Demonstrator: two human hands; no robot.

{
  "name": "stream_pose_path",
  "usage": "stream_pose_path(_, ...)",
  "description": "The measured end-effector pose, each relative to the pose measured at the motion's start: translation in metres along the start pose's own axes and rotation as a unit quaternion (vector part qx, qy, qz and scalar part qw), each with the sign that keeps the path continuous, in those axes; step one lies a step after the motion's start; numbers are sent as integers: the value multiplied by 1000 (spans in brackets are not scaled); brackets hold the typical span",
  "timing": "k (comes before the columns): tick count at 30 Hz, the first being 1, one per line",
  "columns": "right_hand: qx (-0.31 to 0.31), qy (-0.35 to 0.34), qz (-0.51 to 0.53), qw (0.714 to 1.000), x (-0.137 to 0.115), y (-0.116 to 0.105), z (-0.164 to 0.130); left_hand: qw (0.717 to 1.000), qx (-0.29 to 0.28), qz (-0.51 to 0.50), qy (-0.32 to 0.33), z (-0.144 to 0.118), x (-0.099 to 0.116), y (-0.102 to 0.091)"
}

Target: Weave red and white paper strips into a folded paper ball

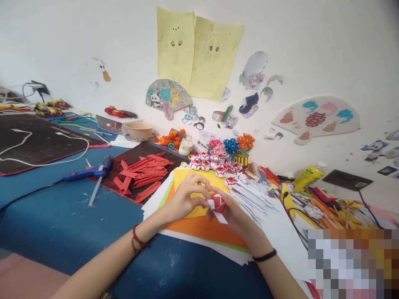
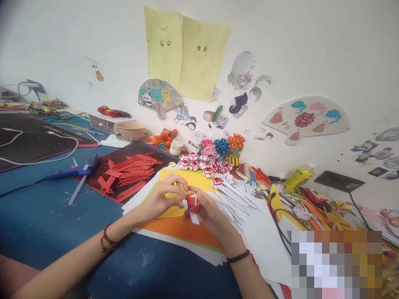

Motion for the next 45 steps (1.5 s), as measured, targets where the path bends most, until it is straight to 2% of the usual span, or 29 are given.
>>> stream_pose_path(4,117,-61,-13,991,-12,-23,0,998,24,40,-42,-4,-10,-8)
stream_pose_path(6,149,-88,-23,985,-18,-28,-1,993,32,87,-69,-7,-19,-8)
stream_pose_path(9,151,-103,-41,982,-22,-26,-2,984,-3,153,-94,-11,-29,3)
stream_pose_path(12,132,-82,-44,987,-18,-22,-1,975,-15,206,-77,-13,-29,7)
stream_pose_path(18,149,-47,-122,980,-8,-28,0,965,20,260,-37,-16,-24,4)
stream_pose_path(21,182,-79,-161,967,-12,-33,0,947,45,318,-24,-18,-22,5)
stream_pose_path(23,211,-103,-176,956,-17,-37,-3,937,41,347,-6,-19,-18,10)
stream_pose_path(29,246,-141,-187,941,-26,-36,-9,941,32,333,50,-22,-2,20)
stream_pose_path(33,249,-150,-179,940,-26,-36,-10,930,21,350,112,-27,7,28)
stream_pose_path(39,241,-145,-140,949,-25,-42,-8,930,-34,345,124,-25,14,34)
stream_pose_path(40,234,-142,-130,953,-25,-41,-8,936,-27,331,114,-24,15,30)
stream_pose_path(43,209,-127,-111,963,-23,-39,-5,959,52,270,72,-22,15,10)
stream_pose_path(45,207,-133,-104,964,-22,-39,-5,962,72,252,77,-23,18,8)
Point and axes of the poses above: each hand's wrist, its own z-axis towards the middle knuckle, its own y-axis out of the palm, x = y × z, the point moved 10 cm from there along z, towards the middle knuckle, and after that the axes turned 1 degree about -x, right-handed, at the moved point
